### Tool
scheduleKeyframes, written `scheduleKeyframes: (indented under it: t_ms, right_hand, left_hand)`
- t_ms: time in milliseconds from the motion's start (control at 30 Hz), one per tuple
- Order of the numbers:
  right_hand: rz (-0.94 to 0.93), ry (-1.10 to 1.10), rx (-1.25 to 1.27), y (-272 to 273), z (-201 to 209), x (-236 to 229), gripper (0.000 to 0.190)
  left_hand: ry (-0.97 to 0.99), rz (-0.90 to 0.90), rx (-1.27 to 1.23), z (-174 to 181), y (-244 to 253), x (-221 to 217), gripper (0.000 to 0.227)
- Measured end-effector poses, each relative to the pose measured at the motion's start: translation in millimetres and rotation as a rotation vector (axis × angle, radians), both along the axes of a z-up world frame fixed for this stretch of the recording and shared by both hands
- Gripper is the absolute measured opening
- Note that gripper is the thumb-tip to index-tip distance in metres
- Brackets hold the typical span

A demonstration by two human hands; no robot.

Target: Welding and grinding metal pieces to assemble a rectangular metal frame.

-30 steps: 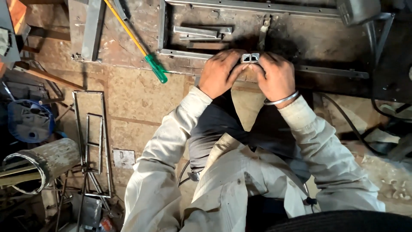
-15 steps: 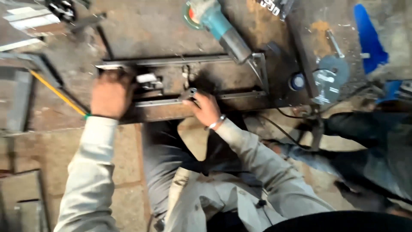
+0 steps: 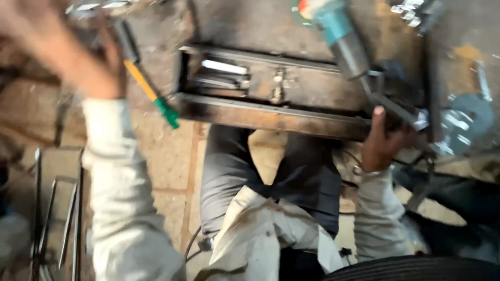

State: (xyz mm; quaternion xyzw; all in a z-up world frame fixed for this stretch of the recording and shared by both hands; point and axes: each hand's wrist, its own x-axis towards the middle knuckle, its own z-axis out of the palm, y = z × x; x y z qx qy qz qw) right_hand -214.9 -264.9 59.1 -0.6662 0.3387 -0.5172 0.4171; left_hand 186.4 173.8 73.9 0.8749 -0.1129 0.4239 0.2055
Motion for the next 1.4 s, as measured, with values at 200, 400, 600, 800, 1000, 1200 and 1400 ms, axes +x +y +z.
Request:
scheduleKeyframes:
  t_ms: [200, 400, 600, 800, 1000, 1200, 1400]
  right_hand:
    - [0.825, 0.181, 0.346, 85.4, 32.6, 34.2, 0.020]
    - [0.995, 0.217, 0.845, 120.4, 26.4, 60.6, 0.028]
    - [0.865, 0.673, -0.024, 132.2, 32.4, 58.7, 0.042]
    - [0.855, 0.574, -0.115, 140.9, 37.8, 43.1, 0.048]
    - [0.944, 0.298, 0.685, 112.4, 16.7, 31.0, 0.029]
    - [1.072, 0.416, 0.726, 104.0, 23.7, 28.3, 0.025]
    - [1.016, 0.253, 0.945, 108.5, -3.2, 17.6, 0.027]
  left_hand:
    - [0.219, -0.351, -0.100, 10.1, -55.0, -51.8, 0.053]
    - [0.958, -0.806, -0.375, 29.4, -119.9, -184.3, 0.047]
    - [1.104, -0.953, -0.344, -5.1, -151.9, -233.1, 0.046]
    - [1.345, -1.082, -0.467, -36.4, -155.7, -230.3, 0.038]
    - [1.540, -1.389, -0.728, -44.2, -163.8, -235.7, 0.033]
    - [1.249, -1.225, -0.436, -8.0, -168.9, -238.5, 0.034]
    - [0.848, -0.991, 0.199, 11.7, -148.2, -161.2, 0.044]
